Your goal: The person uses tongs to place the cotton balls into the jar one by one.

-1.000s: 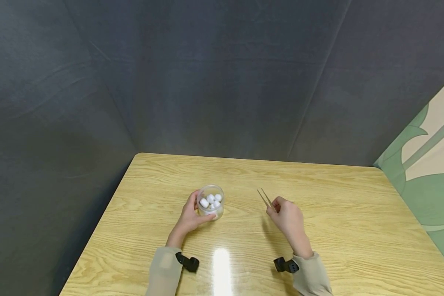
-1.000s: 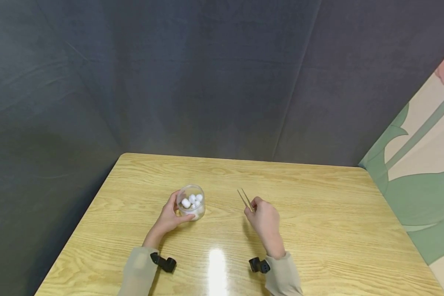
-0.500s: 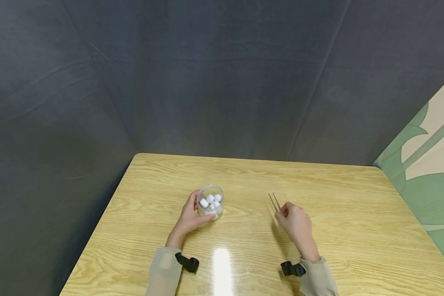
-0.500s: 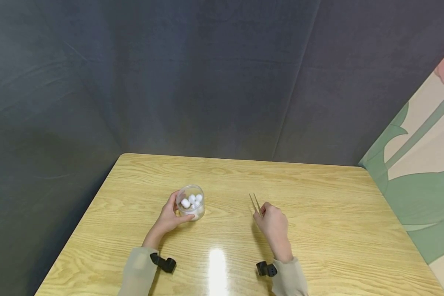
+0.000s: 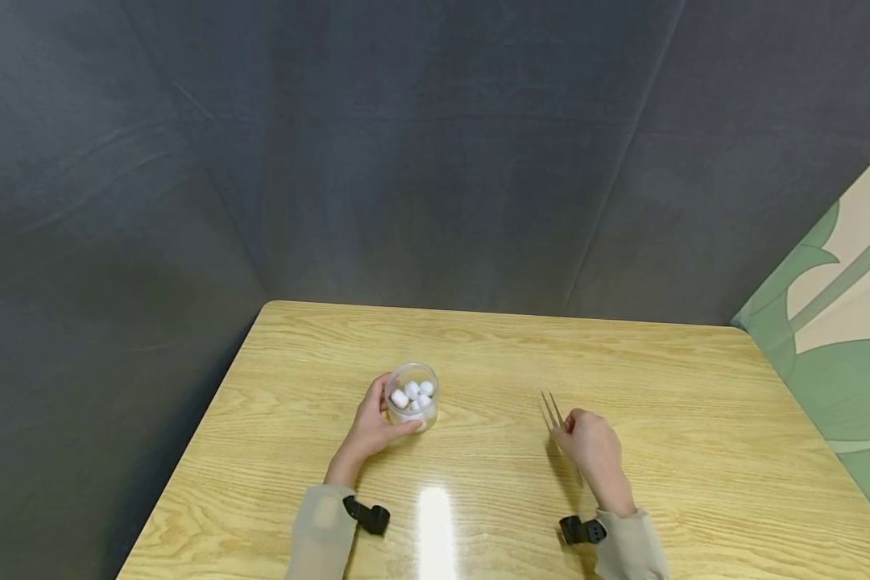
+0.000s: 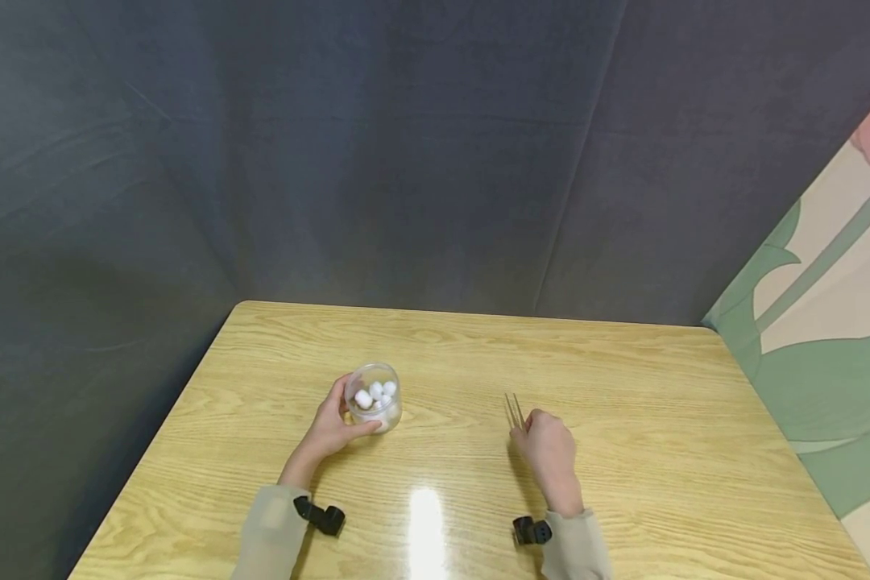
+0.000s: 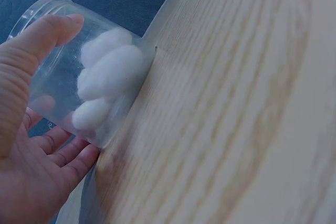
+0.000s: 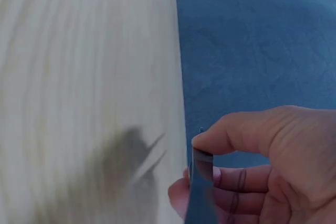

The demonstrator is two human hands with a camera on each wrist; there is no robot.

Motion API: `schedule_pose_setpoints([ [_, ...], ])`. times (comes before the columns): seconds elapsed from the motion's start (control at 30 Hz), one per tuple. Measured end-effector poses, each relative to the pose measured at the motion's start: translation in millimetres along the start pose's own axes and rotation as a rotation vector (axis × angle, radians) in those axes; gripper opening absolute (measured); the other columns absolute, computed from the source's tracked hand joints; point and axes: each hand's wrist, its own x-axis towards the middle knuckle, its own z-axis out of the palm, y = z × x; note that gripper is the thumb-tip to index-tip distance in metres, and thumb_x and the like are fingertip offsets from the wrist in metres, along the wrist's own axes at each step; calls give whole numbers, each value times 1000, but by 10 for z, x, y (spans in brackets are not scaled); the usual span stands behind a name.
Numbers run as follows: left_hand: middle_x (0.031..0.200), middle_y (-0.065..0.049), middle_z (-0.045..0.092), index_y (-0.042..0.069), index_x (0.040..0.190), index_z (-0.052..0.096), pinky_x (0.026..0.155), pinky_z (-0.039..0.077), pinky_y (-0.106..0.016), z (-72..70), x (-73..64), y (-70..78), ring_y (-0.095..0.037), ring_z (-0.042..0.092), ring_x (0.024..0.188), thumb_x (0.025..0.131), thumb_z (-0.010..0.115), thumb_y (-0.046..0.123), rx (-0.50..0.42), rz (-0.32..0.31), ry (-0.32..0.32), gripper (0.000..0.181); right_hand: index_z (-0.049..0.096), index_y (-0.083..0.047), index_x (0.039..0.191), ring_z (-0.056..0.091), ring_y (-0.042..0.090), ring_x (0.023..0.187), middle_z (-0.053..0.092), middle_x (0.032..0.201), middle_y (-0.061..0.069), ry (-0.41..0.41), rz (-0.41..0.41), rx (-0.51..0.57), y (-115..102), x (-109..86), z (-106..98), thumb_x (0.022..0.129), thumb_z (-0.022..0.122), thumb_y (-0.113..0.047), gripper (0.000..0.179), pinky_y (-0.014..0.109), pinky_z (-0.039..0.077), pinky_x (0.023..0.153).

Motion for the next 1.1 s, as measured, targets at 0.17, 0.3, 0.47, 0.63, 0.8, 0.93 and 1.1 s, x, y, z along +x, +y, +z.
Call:
schedule_pose_setpoints([
  [0.17,133,-28,41,-5,138,33,93,39,-50,-5,-5,11,-41,48,113,73,78,5,-2,1,3,79,46,-9,61,35,13,44,42,51,1,-25,25,-36,80,-2,56,80,58,-10,23,25,28,42],
  [0.3,133,-28,41,-5,137,33,93,39,-49,-8,-3,13,-40,48,113,73,78,4,-1,2,4,79,47,-9,62,36,13,44,44,51,1,-55,37,-59,115,-1,93,81,58,-11,22,25,29,42],
  [0.47,134,-28,41,-5,137,33,93,39,-49,-7,-6,29,-41,48,113,73,78,4,-4,3,3,79,48,-8,61,36,13,44,44,51,1,-67,29,-77,116,5,105,80,59,-12,23,25,29,41],
  [0.63,134,-28,40,-6,138,32,93,38,-50,-3,-6,50,-41,47,113,73,78,3,-8,3,-3,79,47,-7,62,39,15,45,45,54,3,-97,42,-115,123,13,107,79,55,-10,19,26,30,41],
  [0.8,133,-28,41,-6,137,33,92,39,-49,6,-8,57,-41,47,112,73,78,3,-1,7,4,79,47,-8,63,39,16,46,45,55,4,-113,67,-126,142,13,123,78,53,-10,17,28,30,42],
  [0.93,135,-28,40,-5,140,29,93,38,-52,5,-2,26,-41,46,114,72,79,4,9,-5,12,85,49,-6,66,42,18,48,47,57,4,-131,71,-132,137,13,121,80,54,-13,16,29,33,43],
  [1.1,149,-22,25,3,147,18,105,23,-57,-4,67,-121,-38,25,135,74,80,14,24,2,34,96,49,-2,71,43,19,48,48,58,6,-126,66,-151,114,1,76,83,59,-19,23,30,35,42],
])
